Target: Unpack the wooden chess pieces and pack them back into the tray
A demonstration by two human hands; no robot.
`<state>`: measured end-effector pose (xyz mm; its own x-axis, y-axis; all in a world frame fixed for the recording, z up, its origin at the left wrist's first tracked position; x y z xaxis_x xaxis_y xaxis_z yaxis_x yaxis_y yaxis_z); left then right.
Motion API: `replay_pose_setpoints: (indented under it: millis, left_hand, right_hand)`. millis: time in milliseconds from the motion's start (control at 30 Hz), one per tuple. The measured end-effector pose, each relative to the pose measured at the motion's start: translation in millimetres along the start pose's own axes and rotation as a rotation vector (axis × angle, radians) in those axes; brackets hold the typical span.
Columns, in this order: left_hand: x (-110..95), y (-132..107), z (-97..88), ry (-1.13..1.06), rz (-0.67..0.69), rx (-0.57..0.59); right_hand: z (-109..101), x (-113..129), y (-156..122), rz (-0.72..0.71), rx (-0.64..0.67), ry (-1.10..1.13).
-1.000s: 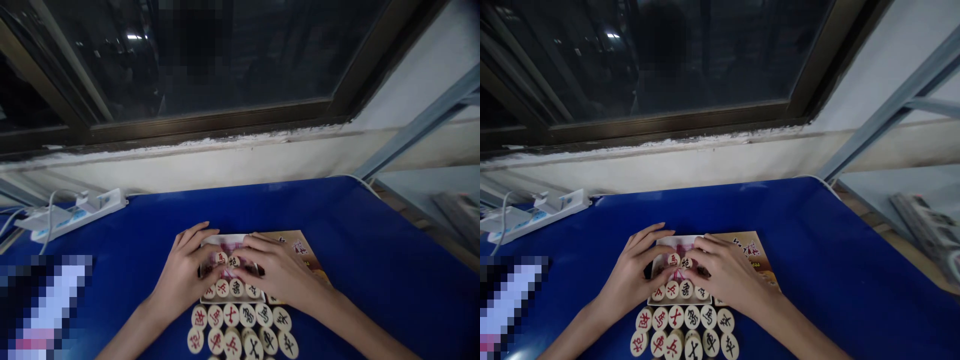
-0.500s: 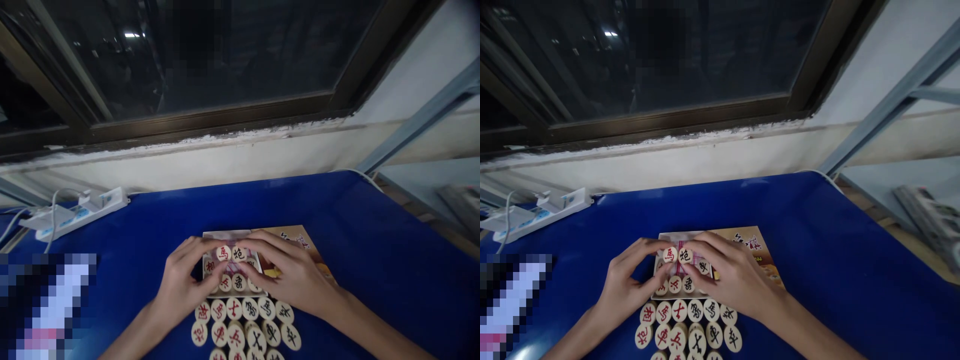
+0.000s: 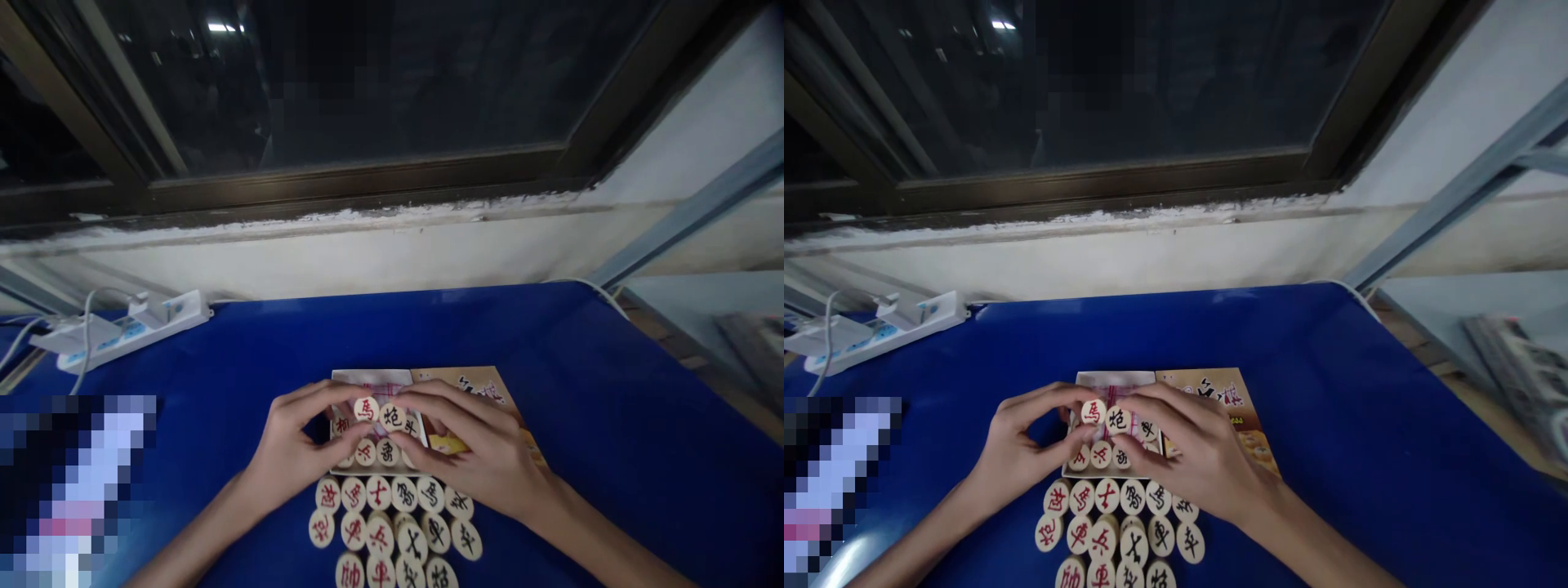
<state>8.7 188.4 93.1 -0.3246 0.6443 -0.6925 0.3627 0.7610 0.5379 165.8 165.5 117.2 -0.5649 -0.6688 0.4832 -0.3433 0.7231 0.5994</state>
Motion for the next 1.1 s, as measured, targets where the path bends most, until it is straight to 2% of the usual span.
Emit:
replay_pose_setpoints:
  millis: [200,467,567,800,900,967,1033,1100]
  left_hand:
    - [-4.1,-0.2,2.2,-0.021,0.042,0.021]
    - [6.2,-1.0,3.6,-0.135,-0.026,0.066]
    - [7.8,-0.3,4.3,-0.139,-0.043,0.101]
    - [2.7,-0.5,13.5,-0.121,-0.018,0.205]
    - [-13.3,5.5,4.7,0.024,0.063,0.219]
    - [-29.0,4.3,-9.8,0.204,0.118,0.166]
    - [-43.5,-8.4,-24.8,0.384,0.118,0.077]
    - [-54.4,-33.0,-29.1,0.495,0.087,0.027]
  right_hand:
    - [2.5,-4.4,-7.8,-0.006,-0.023,-0.005]
    - [-0.9,5.0,-2.1,-0.013,-0.009,0.003]
    - [-3.4,7.6,-1.1,-0.007,-0.017,0.011]
    - [0.0,-2.6,0.0,0.010,0.040,0.076]
    - [-7.0,1.4,-1.9,0.035,0.056,0.068]
    - [-16.9,5.3,-12.6,0.119,0.025,0.039]
    - [-29.1,9.9,-34.4,0.221,-0.043,-0.022]
    - [-38.3,16.0,-64.1,0.285,-0.115,-0.095]
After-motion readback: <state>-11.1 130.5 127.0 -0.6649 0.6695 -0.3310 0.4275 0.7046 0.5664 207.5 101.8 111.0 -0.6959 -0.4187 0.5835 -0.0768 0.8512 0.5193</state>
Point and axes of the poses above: each hand's wrist, its own y-axis towards the middle knuckle, its own z-axis out of the palm, x = y × z, the point moved 9 cm from there along y, towards the middle knuckle, and after that the axes turned 9 degrees about z, right-handed, at the moved point
